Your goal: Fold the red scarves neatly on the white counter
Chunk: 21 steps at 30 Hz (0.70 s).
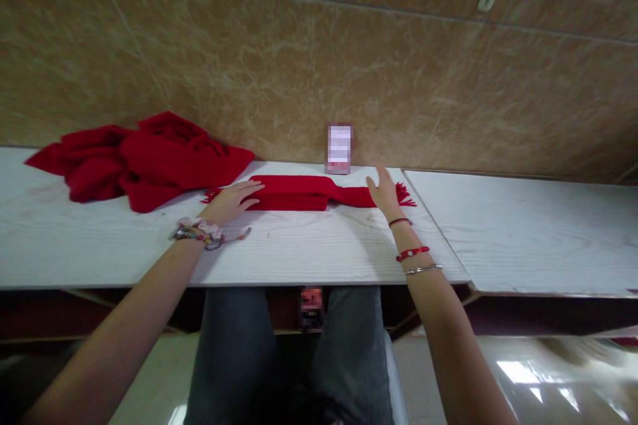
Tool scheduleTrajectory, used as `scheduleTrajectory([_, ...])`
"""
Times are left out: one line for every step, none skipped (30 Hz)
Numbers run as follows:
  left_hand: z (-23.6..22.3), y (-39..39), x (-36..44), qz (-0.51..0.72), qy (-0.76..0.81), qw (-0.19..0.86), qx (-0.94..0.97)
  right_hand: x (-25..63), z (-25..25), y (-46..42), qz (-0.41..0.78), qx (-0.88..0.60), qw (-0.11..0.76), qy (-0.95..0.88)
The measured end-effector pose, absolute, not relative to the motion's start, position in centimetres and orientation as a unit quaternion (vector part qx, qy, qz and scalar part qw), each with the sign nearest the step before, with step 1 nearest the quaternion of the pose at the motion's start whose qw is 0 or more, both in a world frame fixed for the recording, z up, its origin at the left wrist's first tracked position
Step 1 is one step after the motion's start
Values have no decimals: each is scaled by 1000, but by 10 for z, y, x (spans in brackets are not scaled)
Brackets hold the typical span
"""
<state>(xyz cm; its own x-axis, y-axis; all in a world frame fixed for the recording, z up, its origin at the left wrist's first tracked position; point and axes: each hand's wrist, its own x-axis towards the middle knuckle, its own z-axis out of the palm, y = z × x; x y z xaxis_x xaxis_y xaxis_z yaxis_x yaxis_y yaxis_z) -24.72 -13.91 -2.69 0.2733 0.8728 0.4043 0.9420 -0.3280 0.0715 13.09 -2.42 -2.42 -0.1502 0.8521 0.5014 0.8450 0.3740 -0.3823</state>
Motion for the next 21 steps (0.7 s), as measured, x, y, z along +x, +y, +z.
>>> scheduleTrajectory([-26,-140,-247,-191,-572,92,-793,119,-25,-31,12,-521,272,-809])
scheduleTrajectory([-26,-140,-247,-193,-571,93,-793,108,-27,-36,22,-494,207,-844])
scheduleTrajectory([-25,-141,-247,-195,-571,95,-792,99,-28,-41,29,-474,142,-869])
scheduleTrajectory([-25,-141,-247,-196,-573,96,-790,93,-30,-45,34,-462,85,-882])
scheduleTrajectory([-25,-141,-247,-197,-576,98,-787,90,-32,-47,37,-461,45,-885])
scheduleTrajectory([-25,-141,-248,-196,-581,102,-783,90,-33,-48,36,-466,19,-884])
scheduleTrajectory([-25,-141,-249,-194,-588,106,-778,92,-34,-47,33,-473,3,-880])
scheduleTrajectory([-25,-141,-250,-193,-597,112,-771,96,-35,-46,28,-483,-3,-875])
scheduleTrajectory([-26,-141,-252,-192,-605,118,-764,102,-36,-44,22,-496,-5,-868])
scheduleTrajectory([-26,-141,-253,-193,-611,124,-758,110,-37,-41,14,-512,-1,-859])
scheduleTrajectory([-26,-141,-253,-194,-616,128,-753,119,-38,-39,6,-529,7,-848])
scheduleTrajectory([-26,-141,-254,-197,-618,133,-749,128,-40,-36,-2,-546,18,-838])
scheduleTrajectory([-25,-141,-253,-199,-620,137,-746,138,-42,-34,-9,-562,30,-826])
scheduleTrajectory([-24,-142,-252,-199,-623,142,-743,147,-44,-32,-15,-578,44,-815])
scheduleTrajectory([-22,-143,-251,-197,-627,148,-739,157,-46,-29,-17,-594,57,-803])
scheduleTrajectory([-21,-144,-249,-194,-634,154,-733,165,-47,-28,-18,-609,72,-790])
scheduleTrajectory([-20,-145,-247,-190,-641,159,-726,173,-48,-26,-19,-622,88,-777])
scheduleTrajectory([-18,-146,-246,-185,-648,163,-720,178,-48,-25,-25,-634,107,-765])
scheduleTrajectory([-17,-147,-246,-182,-653,165,-716,182,-47,-25,-35,-644,125,-754])
scheduleTrajectory([-17,-148,-246,-180,-657,166,-713,183,-45,-25,-49,-649,141,-746])
scheduleTrajectory([-17,-149,-247,-180,-658,165,-712,182,-42,-25,-65,-649,156,-742])
